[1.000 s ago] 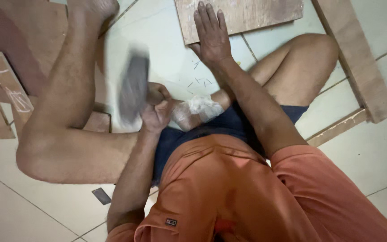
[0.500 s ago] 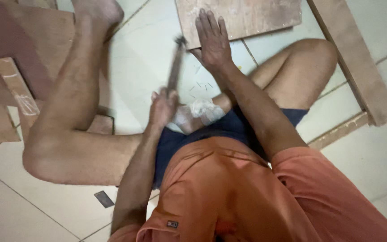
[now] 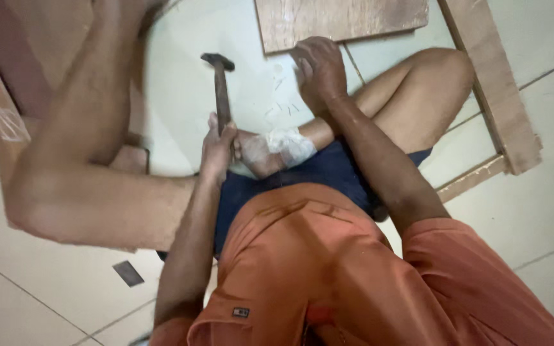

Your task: The person sits on the floor and uses a hammer to drive nails into a small wooden plank. They repeatedly pick up nails, position them on the wood, and strike them with the hammer to secure the plank.

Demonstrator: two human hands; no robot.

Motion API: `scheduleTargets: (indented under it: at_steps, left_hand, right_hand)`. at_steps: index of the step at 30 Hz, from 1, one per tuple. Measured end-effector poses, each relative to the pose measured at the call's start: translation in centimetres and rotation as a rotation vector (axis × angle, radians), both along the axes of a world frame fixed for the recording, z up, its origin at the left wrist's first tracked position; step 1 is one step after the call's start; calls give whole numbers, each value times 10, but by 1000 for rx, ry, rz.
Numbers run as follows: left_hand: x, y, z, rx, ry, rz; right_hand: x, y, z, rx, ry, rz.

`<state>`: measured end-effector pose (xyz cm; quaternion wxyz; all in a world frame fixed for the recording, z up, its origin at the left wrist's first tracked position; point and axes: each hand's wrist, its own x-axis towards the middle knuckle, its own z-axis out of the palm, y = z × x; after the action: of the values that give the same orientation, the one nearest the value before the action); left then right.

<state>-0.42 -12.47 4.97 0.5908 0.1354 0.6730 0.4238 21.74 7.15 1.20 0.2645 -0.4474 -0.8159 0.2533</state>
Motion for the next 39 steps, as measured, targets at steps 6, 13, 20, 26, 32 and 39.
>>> scheduleTargets:
  at_steps: [6,13,20,26,32,39]
  left_hand:
    - [-2,5,-10,-50,19,-62]
    - [4,-2,-22,109,254,-207]
    - [-1,15,-51,-21,846,-427]
    - [-13,18,-37,-40,776,-415]
    - [-17,19,-18,-72,731,-389]
    - [-19,20,-19,-119,613,-409]
  right_hand:
    - [7,-28,-4,-231,-187,-134]
    - [1,-33,-40,-206,-518,-109]
    - [-42,-29,-14,-272,-848,-8]
    - [-47,-33,-15,-133,-740,-7]
    - [-32,-37,-45,-68,-566,-12]
    - [-27,-40,-41,-120,-269,12]
